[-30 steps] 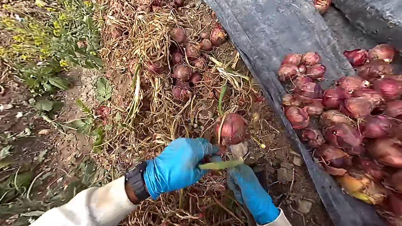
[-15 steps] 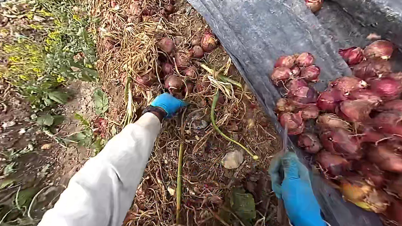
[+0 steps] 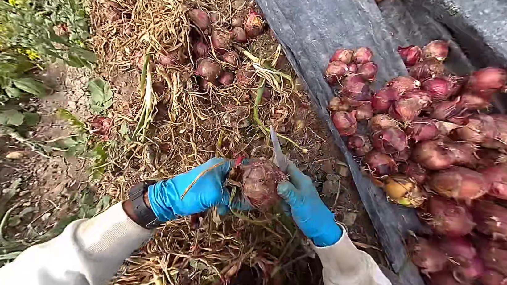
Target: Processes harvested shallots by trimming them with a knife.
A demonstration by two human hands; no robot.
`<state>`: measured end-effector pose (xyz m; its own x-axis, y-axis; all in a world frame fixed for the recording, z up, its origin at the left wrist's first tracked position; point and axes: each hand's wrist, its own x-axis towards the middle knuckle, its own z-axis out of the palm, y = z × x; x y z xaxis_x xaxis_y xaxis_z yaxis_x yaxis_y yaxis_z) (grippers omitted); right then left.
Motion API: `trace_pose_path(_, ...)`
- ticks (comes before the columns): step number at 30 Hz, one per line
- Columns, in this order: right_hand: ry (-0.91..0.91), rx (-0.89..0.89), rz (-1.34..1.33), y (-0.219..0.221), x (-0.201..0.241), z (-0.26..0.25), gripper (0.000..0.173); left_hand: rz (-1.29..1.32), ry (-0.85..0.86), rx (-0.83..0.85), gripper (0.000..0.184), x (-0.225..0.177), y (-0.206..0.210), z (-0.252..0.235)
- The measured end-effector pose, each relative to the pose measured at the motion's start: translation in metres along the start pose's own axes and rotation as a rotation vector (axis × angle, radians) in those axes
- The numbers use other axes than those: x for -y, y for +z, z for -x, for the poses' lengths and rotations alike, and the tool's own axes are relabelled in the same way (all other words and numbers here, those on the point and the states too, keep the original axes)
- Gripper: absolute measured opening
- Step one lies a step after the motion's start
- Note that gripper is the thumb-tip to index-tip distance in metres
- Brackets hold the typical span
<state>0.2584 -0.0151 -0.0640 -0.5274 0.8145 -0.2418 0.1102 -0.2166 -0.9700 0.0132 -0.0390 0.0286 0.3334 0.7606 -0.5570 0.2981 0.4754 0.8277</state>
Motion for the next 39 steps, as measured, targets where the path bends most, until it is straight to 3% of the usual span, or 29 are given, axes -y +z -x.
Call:
trace_pose_path(2,-0.117,0.004,0.060,0.004,0.004,0.005,0.067,0.057,-0.049,0.022,0.046,-0.007,0.002,0.013)
trace_pose_path(4,-0.122,0.038,0.059,0.013,0.004,0.011,0.053,-0.132,-0.109,0.001,0.054,-0.010,-0.001,0.024)
trace_pose_path(6,-0.052,0.050,0.073,0.028,-0.002,0.015,0.054,-0.501,-0.172,-0.069,0.056,-0.011,-0.009,0.030)
trace_pose_path(9,0.026,0.085,0.010,0.043,-0.003,0.019,0.056,-0.971,-0.247,-0.317,0.035,-0.015,-0.013,0.027)
trace_pose_path(10,0.072,0.077,-0.036,0.045,-0.002,0.018,0.057,-0.964,-0.196,-0.441,0.030,-0.013,-0.017,0.025)
trace_pose_path(12,0.231,0.049,-0.116,0.046,-0.007,0.015,0.061,-0.807,0.090,-0.630,0.033,0.003,-0.021,0.027)
trace_pose_path(14,0.321,0.130,-0.178,0.042,-0.018,0.009,0.056,-0.726,0.308,-0.548,0.032,0.015,-0.016,0.029)
trace_pose_path(15,0.309,0.150,-0.200,0.043,-0.023,0.007,0.053,-0.778,0.322,-0.440,0.031,0.022,-0.009,0.027)
trace_pose_path(18,0.183,-0.101,-0.127,0.059,-0.030,0.003,0.039,-0.959,0.136,-0.070,0.022,0.035,0.013,0.005)
trace_pose_path(21,-0.013,-0.184,0.117,0.054,-0.047,-0.002,0.058,-1.028,0.009,0.084,0.017,0.028,0.010,-0.027)
trace_pose_path(23,-0.096,-0.251,0.154,0.032,-0.038,-0.017,0.061,-1.100,-0.017,-0.062,0.013,0.018,-0.018,-0.048)
trace_pose_path(24,-0.125,-0.305,0.137,0.013,-0.025,-0.023,0.053,-1.110,-0.082,-0.181,0.017,0.017,-0.043,-0.060)
trace_pose_path(25,-0.149,-0.382,0.091,-0.008,-0.010,-0.028,0.041,-1.125,-0.190,-0.304,0.022,0.024,-0.076,-0.074)
trace_pose_path(28,-0.177,-0.595,-0.020,-0.076,0.011,-0.026,0.047,-1.169,-0.525,-0.618,0.025,0.050,-0.175,-0.087)
trace_pose_path(30,-0.116,-0.651,-0.051,-0.084,0.004,-0.026,0.050,-1.141,-0.724,-0.698,0.030,0.075,-0.220,-0.082)
trace_pose_path(33,0.090,-0.511,-0.012,-0.053,-0.012,-0.030,0.047,-1.011,-0.866,-0.734,0.062,0.123,-0.255,-0.076)
trace_pose_path(36,0.163,-0.360,0.039,-0.034,-0.021,-0.031,0.048,-0.887,-0.804,-0.762,0.073,0.144,-0.255,-0.068)
trace_pose_path(39,0.198,-0.303,0.016,-0.023,-0.026,-0.034,0.046,-0.636,-0.445,-0.744,0.059,0.136,-0.198,-0.055)
